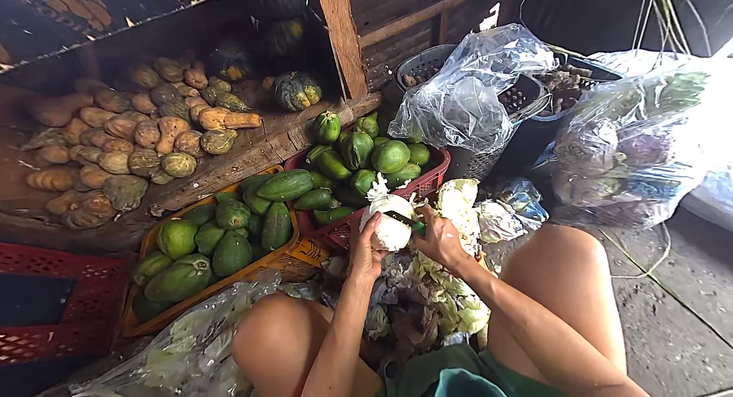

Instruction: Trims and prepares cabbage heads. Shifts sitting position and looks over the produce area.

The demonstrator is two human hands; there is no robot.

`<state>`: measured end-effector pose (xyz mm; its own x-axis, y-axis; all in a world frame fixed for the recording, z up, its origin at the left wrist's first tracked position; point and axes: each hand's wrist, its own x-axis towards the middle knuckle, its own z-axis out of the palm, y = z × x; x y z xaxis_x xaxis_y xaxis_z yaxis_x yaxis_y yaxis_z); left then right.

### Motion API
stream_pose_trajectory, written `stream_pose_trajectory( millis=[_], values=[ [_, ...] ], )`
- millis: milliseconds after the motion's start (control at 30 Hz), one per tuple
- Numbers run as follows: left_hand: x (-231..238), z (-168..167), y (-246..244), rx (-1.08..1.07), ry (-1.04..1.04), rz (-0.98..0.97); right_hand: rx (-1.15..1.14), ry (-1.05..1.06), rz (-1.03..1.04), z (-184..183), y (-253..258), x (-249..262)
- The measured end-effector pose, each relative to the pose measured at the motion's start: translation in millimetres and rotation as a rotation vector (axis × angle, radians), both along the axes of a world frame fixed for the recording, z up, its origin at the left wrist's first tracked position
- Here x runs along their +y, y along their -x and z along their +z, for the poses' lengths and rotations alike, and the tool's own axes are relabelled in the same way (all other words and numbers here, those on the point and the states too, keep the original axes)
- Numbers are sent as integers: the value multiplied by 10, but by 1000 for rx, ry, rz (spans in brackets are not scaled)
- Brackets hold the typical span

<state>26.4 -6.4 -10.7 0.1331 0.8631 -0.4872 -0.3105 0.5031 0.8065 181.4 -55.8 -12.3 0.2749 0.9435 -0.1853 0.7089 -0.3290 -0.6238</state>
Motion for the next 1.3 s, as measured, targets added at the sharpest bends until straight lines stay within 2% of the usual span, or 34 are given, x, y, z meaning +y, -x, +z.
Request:
stream_pose_trajectory(
  millis=[167, 267, 367, 500, 567, 633, 700, 767, 800, 867, 933, 1000, 1133, 1233, 1300],
  values=[
    [-30, 128, 88, -30, 46, -74, -45, -118, -165, 72, -402, 99],
    [-20, 148, 176, -154, 98, -193, -112, -142, -212, 133, -542, 81],
    [-25, 89, 213, -375, 110, -277, -159, -28, -236, 208, -598, 64],
    [-15, -14, 263, -622, 175, -344, -281, 135, -296, 136, -677, 112],
    [-7, -32, 287, -790, 210, -340, -218, 48, -259, 57, -741, 99],
    [-2, 5, 286, -862, 245, -285, 19, -208, -149, 25, -736, 61],
    [-17, 52, 243, -715, 225, -252, 414, -414, 6, 38, -554, 10],
    [-28, 43, 186, -516, 159, -336, 736, -437, 227, 50, -333, -46],
    [-36, 66, 144, -381, 119, -354, 806, -444, 281, 26, -237, -57],
    [-52, 111, 81, -146, -17, -327, 874, -445, 185, -71, -116, -48],
    [-69, 92, 47, -111, -176, -245, 825, -438, 107, -177, -91, -8],
    [-80, 38, 26, -115, -241, -147, 703, -453, 162, -248, -85, 25],
    [-12, 69, 100, -198, -110, 12, 556, -523, 272, -154, -174, 7],
    [67, 122, 186, -356, 55, 22, 482, -500, 138, -35, -366, 4],
    [82, 111, 181, -378, 64, 31, 301, -353, 61, -8, -531, 44]
  ],
)
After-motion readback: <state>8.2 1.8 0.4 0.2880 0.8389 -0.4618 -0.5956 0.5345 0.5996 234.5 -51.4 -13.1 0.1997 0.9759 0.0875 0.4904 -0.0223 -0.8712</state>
